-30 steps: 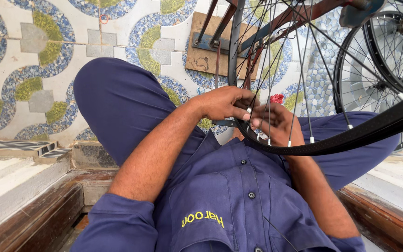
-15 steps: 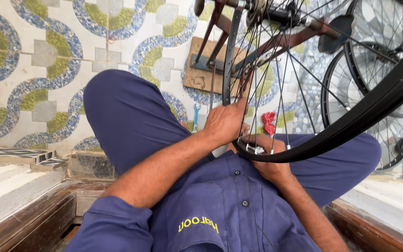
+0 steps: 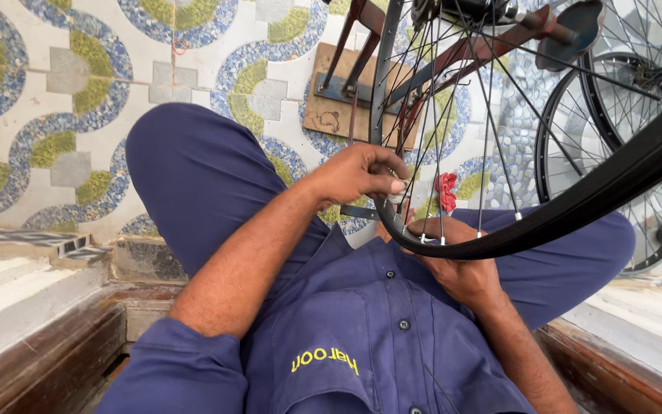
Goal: The person mounts a bicycle wheel onto a truing stand, spins the wheel, and uses a spoke wrench to adjust the tension of the spokes around the hub.
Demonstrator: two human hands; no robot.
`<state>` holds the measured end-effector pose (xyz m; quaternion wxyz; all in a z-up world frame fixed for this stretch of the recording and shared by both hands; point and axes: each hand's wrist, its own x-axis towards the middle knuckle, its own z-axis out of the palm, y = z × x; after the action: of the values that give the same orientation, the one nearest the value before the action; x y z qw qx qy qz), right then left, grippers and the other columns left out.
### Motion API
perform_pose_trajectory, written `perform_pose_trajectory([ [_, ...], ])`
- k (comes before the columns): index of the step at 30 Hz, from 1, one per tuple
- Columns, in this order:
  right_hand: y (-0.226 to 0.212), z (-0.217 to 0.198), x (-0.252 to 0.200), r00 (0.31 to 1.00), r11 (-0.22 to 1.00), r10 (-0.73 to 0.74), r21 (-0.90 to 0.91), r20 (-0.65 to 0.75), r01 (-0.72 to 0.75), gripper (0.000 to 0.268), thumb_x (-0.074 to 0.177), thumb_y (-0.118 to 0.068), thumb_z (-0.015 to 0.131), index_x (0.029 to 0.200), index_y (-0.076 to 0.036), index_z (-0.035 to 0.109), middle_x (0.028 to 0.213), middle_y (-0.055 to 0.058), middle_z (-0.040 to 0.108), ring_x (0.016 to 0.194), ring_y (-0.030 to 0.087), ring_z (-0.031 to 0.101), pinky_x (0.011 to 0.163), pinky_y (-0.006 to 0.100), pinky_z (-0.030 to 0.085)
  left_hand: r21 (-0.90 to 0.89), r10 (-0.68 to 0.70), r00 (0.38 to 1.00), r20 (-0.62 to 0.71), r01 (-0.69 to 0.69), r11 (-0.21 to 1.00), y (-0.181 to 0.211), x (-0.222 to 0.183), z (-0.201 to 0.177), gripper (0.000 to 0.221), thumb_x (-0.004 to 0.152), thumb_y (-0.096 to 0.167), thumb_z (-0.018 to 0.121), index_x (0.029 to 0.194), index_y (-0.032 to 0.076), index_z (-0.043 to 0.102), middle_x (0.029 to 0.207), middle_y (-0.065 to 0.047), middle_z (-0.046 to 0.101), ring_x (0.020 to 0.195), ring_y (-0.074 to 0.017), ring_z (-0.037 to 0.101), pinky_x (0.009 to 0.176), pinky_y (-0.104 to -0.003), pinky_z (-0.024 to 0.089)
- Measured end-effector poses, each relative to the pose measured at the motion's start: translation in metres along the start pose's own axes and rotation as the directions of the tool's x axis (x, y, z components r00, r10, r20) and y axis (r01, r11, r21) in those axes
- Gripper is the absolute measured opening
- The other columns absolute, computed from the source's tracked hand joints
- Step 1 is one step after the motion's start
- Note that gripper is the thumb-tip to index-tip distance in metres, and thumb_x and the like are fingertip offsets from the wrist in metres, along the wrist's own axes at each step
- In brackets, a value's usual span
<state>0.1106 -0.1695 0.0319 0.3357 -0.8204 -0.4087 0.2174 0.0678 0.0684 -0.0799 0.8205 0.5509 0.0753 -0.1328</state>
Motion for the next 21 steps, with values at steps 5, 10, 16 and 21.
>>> perform_pose_trajectory([
  [5,-0.003,-0.005,0.0,0.998,0.996,-0.06,0.059,-0.001,0.06,0.023,0.082,-0.007,0.082,0.102,-0.001,0.072,0.094,0.011,0.075,0.081,0.021,0.077,0.068,0.031,0.06,0.013,-0.053,0.986,-0.16,0.056,0.998,0.004,-0.002,-0.022,0.025,0.089,0.019,0.08,0.109,0.004,0.076,0.088,-0.005,0.077,0.073,-0.0108,0.067,0.064,-0.027,0.054],
  [10,-0.007,-0.007,-0.002,0.995,0.991,-0.089,0.092,-0.039,0.093,0.024,0.083,-0.007,0.082,0.102,0.0,0.07,0.094,0.01,0.074,0.082,0.02,0.075,0.069,0.03,0.059,0.662,0.196,0.927,-0.319,0.07,0.746,-0.021,0.013,0.005,0.025,0.078,0.026,0.084,0.095,0.009,0.077,0.09,-0.009,0.078,0.084,-0.0245,0.075,0.077,-0.038,0.057],
  [16,-0.011,-0.011,-0.007,1.0,0.989,0.028,0.144,0.008,-0.029,0.017,0.085,-0.005,0.08,0.099,-0.001,0.073,0.092,0.008,0.074,0.079,0.016,0.074,0.068,0.028,0.058,0.705,0.172,0.954,-0.244,0.053,0.707,-0.025,0.017,0.007,0.027,0.08,0.025,0.081,0.103,0.011,0.077,0.092,-0.01,0.077,0.089,-0.0288,0.074,0.079,-0.041,0.055],
  [21,-0.016,-0.016,-0.011,0.992,0.982,-0.083,0.161,-0.092,0.097,0.014,0.087,-0.004,0.08,0.099,-0.002,0.072,0.097,0.009,0.076,0.083,0.016,0.075,0.073,0.027,0.059,0.663,0.12,0.989,-0.085,-0.034,0.748,-0.012,0.014,0.002,0.031,0.083,0.029,0.082,0.105,0.008,0.076,0.093,-0.01,0.078,0.086,-0.0255,0.075,0.076,-0.039,0.057],
])
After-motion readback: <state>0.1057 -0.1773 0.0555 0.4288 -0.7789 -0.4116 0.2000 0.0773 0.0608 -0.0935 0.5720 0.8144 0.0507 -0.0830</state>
